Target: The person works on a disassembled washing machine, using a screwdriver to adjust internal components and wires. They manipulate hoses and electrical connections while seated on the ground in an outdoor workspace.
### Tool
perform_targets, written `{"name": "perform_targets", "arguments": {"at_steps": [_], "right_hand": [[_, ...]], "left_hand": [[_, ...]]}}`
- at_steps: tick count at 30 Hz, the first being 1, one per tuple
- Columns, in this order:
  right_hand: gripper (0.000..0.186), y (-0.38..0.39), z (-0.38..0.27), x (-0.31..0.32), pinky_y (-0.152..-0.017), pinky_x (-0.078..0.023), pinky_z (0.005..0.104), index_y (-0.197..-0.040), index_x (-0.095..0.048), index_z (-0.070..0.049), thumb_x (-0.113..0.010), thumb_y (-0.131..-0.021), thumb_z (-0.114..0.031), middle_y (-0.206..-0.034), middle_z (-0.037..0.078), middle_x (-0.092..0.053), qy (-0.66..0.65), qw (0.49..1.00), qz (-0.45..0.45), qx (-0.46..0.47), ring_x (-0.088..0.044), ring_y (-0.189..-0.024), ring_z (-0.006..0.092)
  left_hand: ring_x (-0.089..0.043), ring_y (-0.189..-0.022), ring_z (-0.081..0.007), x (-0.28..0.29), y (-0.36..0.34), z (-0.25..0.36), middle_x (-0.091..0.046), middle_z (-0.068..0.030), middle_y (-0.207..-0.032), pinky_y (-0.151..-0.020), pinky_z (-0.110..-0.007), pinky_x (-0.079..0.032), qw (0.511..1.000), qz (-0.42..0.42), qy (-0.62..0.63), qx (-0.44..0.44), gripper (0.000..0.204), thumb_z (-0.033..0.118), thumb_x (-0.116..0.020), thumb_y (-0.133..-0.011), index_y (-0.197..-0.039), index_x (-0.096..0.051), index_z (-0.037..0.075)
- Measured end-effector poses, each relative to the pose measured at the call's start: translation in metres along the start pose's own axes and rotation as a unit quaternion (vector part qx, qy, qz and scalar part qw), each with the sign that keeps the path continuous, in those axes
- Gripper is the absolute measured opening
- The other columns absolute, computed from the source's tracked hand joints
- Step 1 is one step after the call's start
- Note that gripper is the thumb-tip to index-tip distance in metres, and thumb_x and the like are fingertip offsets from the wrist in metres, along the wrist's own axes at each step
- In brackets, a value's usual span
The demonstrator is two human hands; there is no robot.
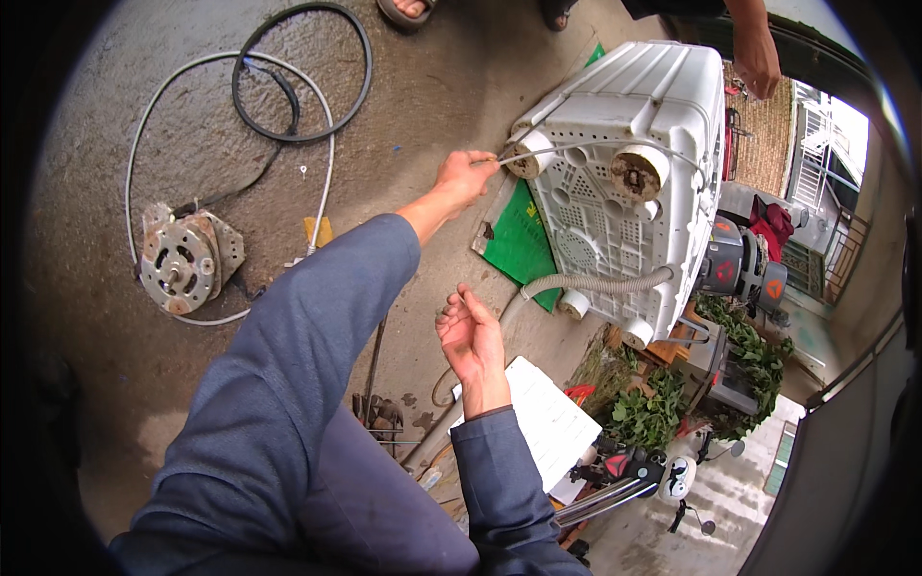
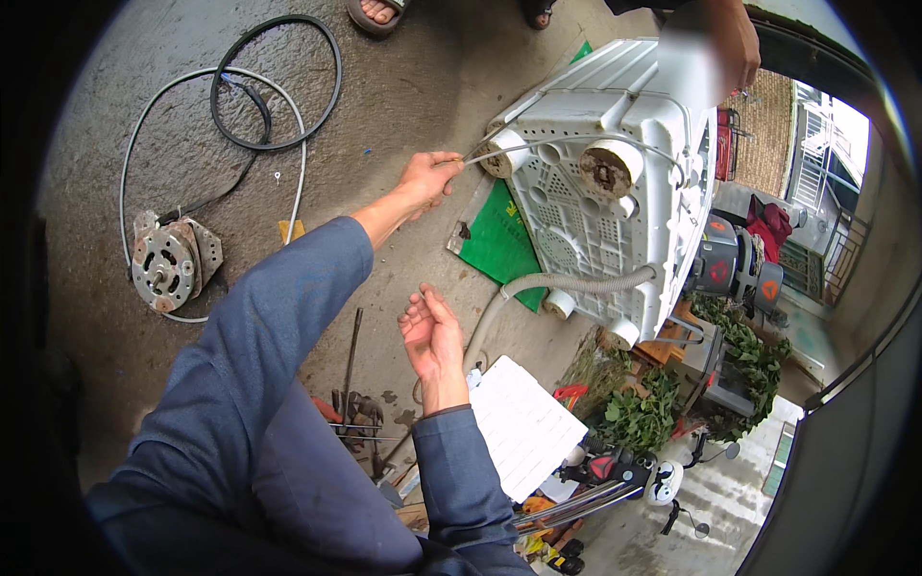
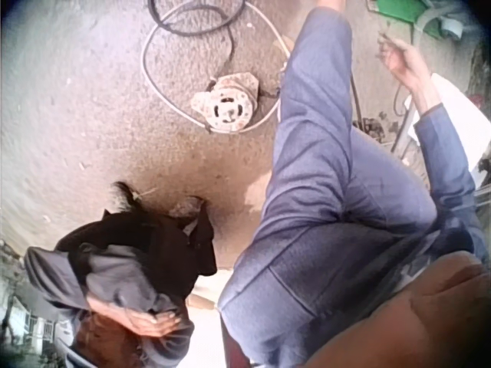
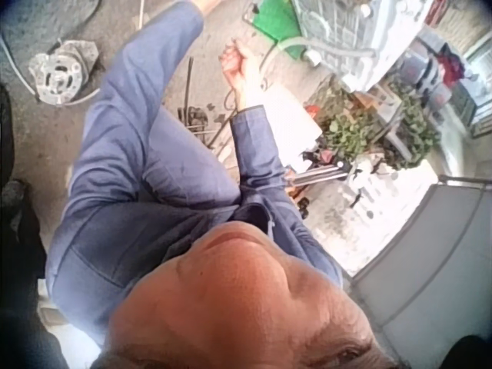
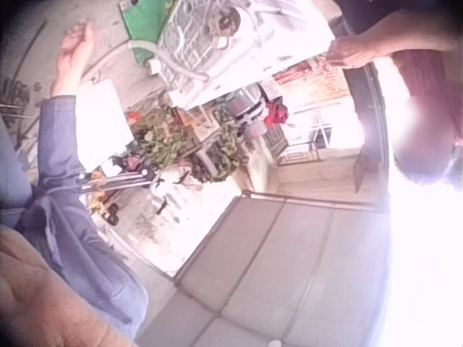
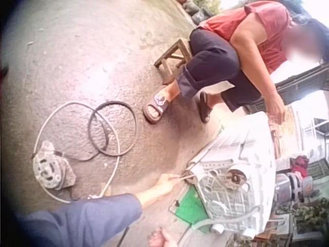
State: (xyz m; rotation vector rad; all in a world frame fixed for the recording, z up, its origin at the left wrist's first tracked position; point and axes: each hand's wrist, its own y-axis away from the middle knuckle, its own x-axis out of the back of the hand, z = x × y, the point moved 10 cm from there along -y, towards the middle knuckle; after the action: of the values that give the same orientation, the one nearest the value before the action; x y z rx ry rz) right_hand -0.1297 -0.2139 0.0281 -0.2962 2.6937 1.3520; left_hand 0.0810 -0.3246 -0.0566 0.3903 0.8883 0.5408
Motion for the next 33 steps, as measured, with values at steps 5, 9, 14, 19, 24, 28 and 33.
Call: {"name": "perform_targets", "arguments": {"at_steps": [5,9,14,19,24,28,33], "right_hand": [[0.017,0.002,0.009,0.007,-0.074,-0.055,0.0322,-0.116,-0.065,-0.004,-0.059,-0.103,-0.014,-0.092,0.008,-0.072,0.0,1.0,-0.006,-0.01,-0.066,-0.078,0.0167],[0.018,0.004,0.015,0.012,-0.074,-0.056,0.0325,-0.117,-0.065,-0.005,-0.06,-0.103,-0.015,-0.094,0.008,-0.072,-0.018,0.999,0.001,-0.033,-0.068,-0.082,0.0172],[0.019,0.024,0.013,0.016,-0.074,-0.056,0.0322,-0.118,-0.063,-0.004,-0.06,-0.104,-0.016,-0.097,0.009,-0.071,0.026,0.997,-0.07,-0.011,-0.067,-0.083,0.0172],[0.025,0.079,0.04,0.068,-0.075,-0.056,0.0309,-0.122,-0.062,-0.003,-0.063,-0.104,-0.019,-0.1,0.009,-0.071,0.123,0.992,-0.035,-0.018,-0.067,-0.085,0.0158],[0.033,0.142,0.069,0.095,-0.077,-0.057,0.0311,-0.132,-0.057,-0.003,-0.064,-0.103,-0.015,-0.106,0.01,-0.07,0.177,0.984,-0.019,-0.004,-0.067,-0.088,0.0153],[0.053,0.198,0.051,0.052,-0.082,-0.055,0.0321,-0.153,-0.037,-0.007,-0.059,-0.105,-0.011,-0.122,0.017,-0.066,0.115,0.969,-0.172,0.138,-0.067,-0.096,0.0187],[0.02,0.245,0.034,0.041,-0.086,-0.059,0.0406,-0.122,-0.059,0.002,-0.054,-0.107,-0.012,-0.118,0.019,-0.068,-0.018,0.961,-0.174,0.214,-0.069,-0.097,0.0258]], "left_hand": [[-0.068,-0.072,-0.0233,0.011,-0.008,0.008,-0.073,-0.0138,-0.091,-0.064,-0.039,-0.053,0.979,0.068,-0.152,-0.118,0.042,0.033,-0.069,-0.096,-0.132,-0.068,0.011],[-0.071,-0.103,-0.0343,0.018,-0.003,0.031,-0.075,-0.017,-0.112,-0.089,-0.045,-0.056,0.903,0.134,-0.348,-0.215,0.041,0.034,-0.067,-0.096,-0.132,-0.069,0.013],[-0.046,-0.045,-0.0104,0.037,0.019,0.025,-0.056,-0.0006,-0.062,-0.04,-0.031,-0.036,0.964,0.034,-0.22,-0.146,0.041,0.03,-0.065,-0.101,-0.137,-0.064,0.012],[-0.049,-0.048,-0.0082,0.072,0.154,-0.004,-0.057,0.0028,-0.065,-0.044,-0.028,-0.037,0.977,-0.029,-0.196,-0.075,0.044,0.029,-0.066,-0.1,-0.139,-0.063,0.009],[-0.049,-0.055,-0.0034,0.064,0.294,-0.011,-0.066,0.0025,-0.073,-0.05,-0.023,-0.039,0.937,-0.194,-0.29,-0.015,0.04,0.029,-0.071,-0.098,-0.133,-0.07,0.011],[-0.047,-0.06,-0.0025,0.012,0.361,-0.017,-0.067,0.0044,-0.076,-0.052,-0.024,-0.037,0.837,-0.346,-0.422,0.035,0.043,0.03,-0.073,-0.097,-0.137,-0.069,0.015],[-0.051,-0.066,-0.0034,-0.041,0.406,-0.025,-0.066,0.0048,-0.079,-0.057,-0.024,-0.041,0.764,-0.454,-0.448,0.096,0.051,0.034,-0.074,-0.097,-0.142,-0.064,0.014]]}}
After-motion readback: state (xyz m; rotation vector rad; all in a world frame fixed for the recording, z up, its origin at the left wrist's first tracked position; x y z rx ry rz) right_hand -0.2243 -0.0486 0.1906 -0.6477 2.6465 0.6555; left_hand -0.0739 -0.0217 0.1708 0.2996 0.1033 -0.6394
